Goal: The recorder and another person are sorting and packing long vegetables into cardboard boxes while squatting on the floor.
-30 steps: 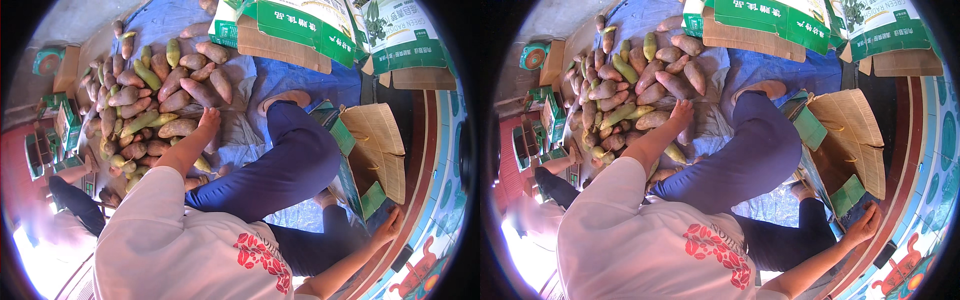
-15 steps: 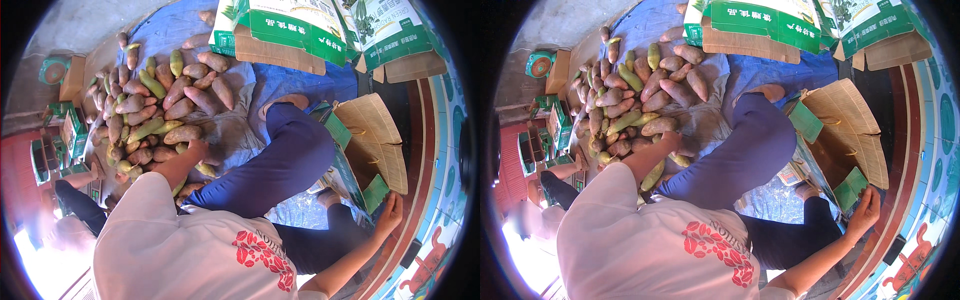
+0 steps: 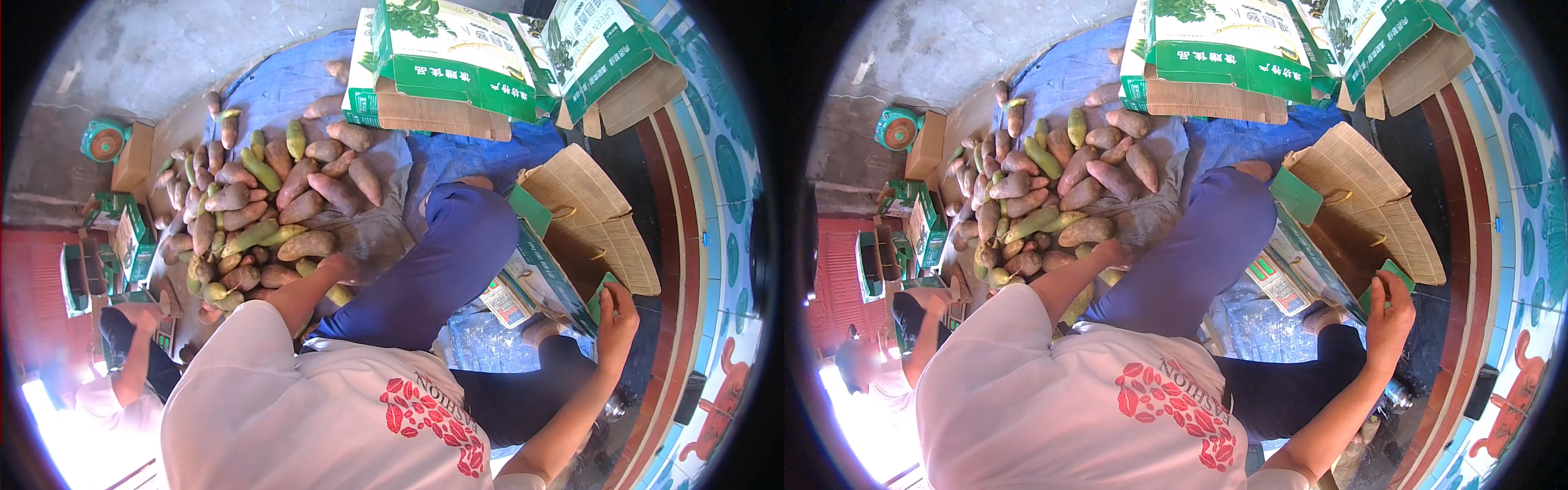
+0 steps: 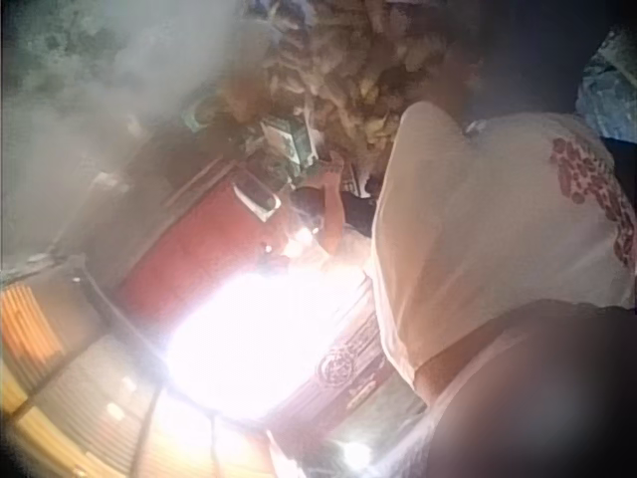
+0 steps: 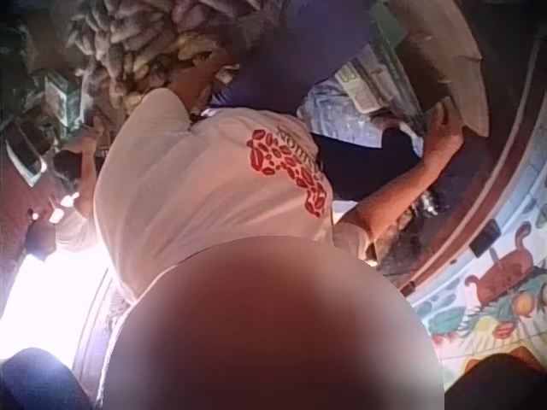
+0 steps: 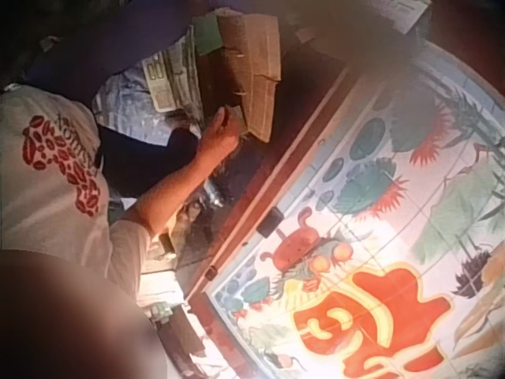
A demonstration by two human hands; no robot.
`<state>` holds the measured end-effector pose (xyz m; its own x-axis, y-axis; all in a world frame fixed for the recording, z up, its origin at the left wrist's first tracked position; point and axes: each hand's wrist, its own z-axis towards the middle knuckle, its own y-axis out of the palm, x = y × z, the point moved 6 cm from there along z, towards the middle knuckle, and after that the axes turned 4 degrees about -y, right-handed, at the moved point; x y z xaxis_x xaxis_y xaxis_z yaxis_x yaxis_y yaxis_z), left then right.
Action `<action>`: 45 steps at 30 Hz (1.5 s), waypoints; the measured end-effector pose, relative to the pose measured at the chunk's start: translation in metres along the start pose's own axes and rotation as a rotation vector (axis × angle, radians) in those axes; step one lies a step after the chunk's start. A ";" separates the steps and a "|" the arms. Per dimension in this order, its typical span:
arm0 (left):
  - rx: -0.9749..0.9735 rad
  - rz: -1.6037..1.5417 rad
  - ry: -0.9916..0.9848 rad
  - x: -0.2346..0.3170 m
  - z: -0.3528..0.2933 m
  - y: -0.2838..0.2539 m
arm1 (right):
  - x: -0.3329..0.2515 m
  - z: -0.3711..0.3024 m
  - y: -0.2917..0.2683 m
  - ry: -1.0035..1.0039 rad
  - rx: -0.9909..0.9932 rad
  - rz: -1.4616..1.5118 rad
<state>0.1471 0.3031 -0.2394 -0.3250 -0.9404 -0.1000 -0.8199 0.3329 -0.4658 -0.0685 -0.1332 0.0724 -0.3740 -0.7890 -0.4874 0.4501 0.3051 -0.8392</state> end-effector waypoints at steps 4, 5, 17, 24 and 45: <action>0.149 -0.192 -0.096 -0.025 0.017 0.000 | -0.004 -0.001 0.001 0.002 0.001 0.003; 0.281 -0.305 -0.205 -0.034 0.015 -0.007 | 0.000 -0.003 0.000 0.002 -0.002 0.003; 0.413 -0.545 -0.187 -0.118 0.057 -0.005 | 0.031 -0.006 0.010 0.095 -0.036 0.018; 0.434 0.048 -0.154 -0.096 0.074 0.011 | 0.039 -0.003 0.018 0.183 -0.060 0.050; 0.543 0.216 -0.091 -0.089 0.043 -0.015 | 0.036 0.012 0.027 0.254 -0.111 -0.010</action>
<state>0.2089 0.3786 -0.2618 -0.3962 -0.8656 -0.3061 -0.3730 0.4564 -0.8078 -0.0600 -0.1595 0.0350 -0.5759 -0.6373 -0.5120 0.3587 0.3658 -0.8588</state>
